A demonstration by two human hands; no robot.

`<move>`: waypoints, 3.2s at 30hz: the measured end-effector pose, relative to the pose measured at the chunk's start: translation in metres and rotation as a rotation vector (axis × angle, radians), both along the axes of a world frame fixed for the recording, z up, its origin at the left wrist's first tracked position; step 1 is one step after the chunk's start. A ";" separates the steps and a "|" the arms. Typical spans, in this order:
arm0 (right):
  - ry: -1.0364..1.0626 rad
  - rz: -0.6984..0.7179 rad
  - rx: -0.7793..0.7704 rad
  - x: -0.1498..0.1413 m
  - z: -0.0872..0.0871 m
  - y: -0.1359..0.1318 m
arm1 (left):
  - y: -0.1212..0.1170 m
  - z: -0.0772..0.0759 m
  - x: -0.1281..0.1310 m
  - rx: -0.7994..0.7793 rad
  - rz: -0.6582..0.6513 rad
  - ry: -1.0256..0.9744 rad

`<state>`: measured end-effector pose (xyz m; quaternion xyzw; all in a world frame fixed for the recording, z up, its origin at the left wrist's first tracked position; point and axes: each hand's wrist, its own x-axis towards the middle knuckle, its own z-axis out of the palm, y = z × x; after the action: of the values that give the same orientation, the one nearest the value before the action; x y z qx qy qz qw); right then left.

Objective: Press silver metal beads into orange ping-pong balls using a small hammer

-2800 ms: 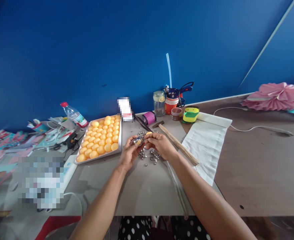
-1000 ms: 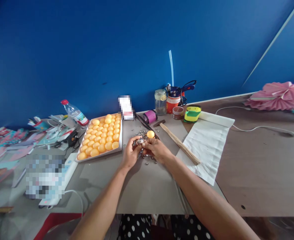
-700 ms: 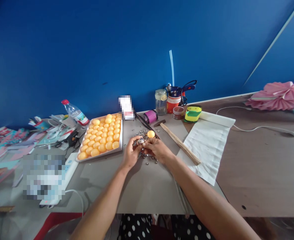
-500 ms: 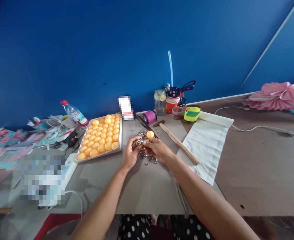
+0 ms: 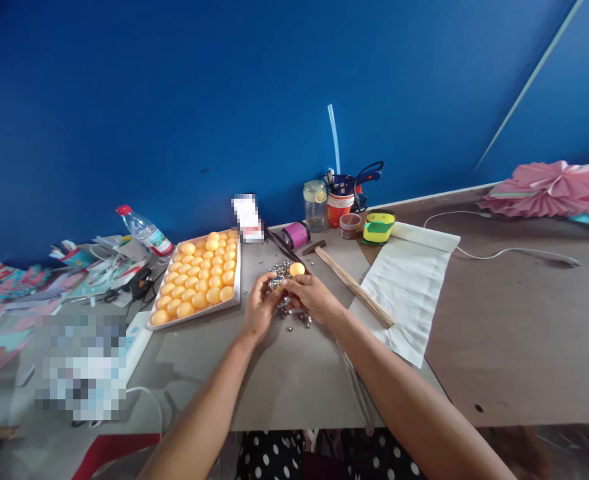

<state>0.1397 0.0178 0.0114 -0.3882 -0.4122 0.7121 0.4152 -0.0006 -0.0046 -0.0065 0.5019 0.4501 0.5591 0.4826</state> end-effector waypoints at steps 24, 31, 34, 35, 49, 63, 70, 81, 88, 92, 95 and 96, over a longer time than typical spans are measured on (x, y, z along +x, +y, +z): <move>-1.302 0.173 0.669 0.021 -0.012 0.014 | 0.003 0.004 0.000 -0.143 -0.123 -0.387; -1.390 0.148 0.732 0.017 -0.011 0.012 | 0.003 0.001 -0.001 -0.128 -0.114 -0.332; -1.370 0.056 0.747 0.019 -0.008 0.013 | 0.003 0.000 -0.003 -0.124 -0.126 -0.348; -1.352 0.045 0.743 0.019 -0.008 0.013 | 0.003 0.000 -0.003 -0.123 -0.130 -0.354; -0.181 -0.056 0.235 0.014 0.004 0.008 | 0.002 0.005 -0.002 -0.126 -0.097 -0.336; -0.105 -0.019 0.253 -0.002 0.003 0.000 | 0.001 0.003 -0.001 -0.065 -0.063 -0.194; -0.146 0.006 0.251 0.002 -0.002 0.001 | 0.001 -0.001 -0.003 -0.054 -0.055 -0.083; -0.021 0.075 0.103 0.007 -0.001 0.003 | 0.000 0.000 -0.002 -0.085 -0.075 -0.079; -0.031 0.110 0.074 0.011 0.002 0.004 | -0.001 0.001 -0.001 -0.097 -0.091 -0.068; -0.033 0.108 0.059 0.010 0.001 0.004 | -0.002 0.002 -0.002 -0.082 -0.077 -0.012; -0.021 0.101 0.048 0.008 0.001 0.003 | -0.003 0.003 -0.004 -0.056 -0.042 0.038; -0.017 0.098 0.048 0.007 0.001 0.002 | -0.003 0.003 -0.004 -0.045 -0.032 0.046</move>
<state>0.1469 0.0202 0.0128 -0.3636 -0.4510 0.7181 0.3856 -0.0044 -0.0080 -0.0031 0.5106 0.4656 0.5293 0.4922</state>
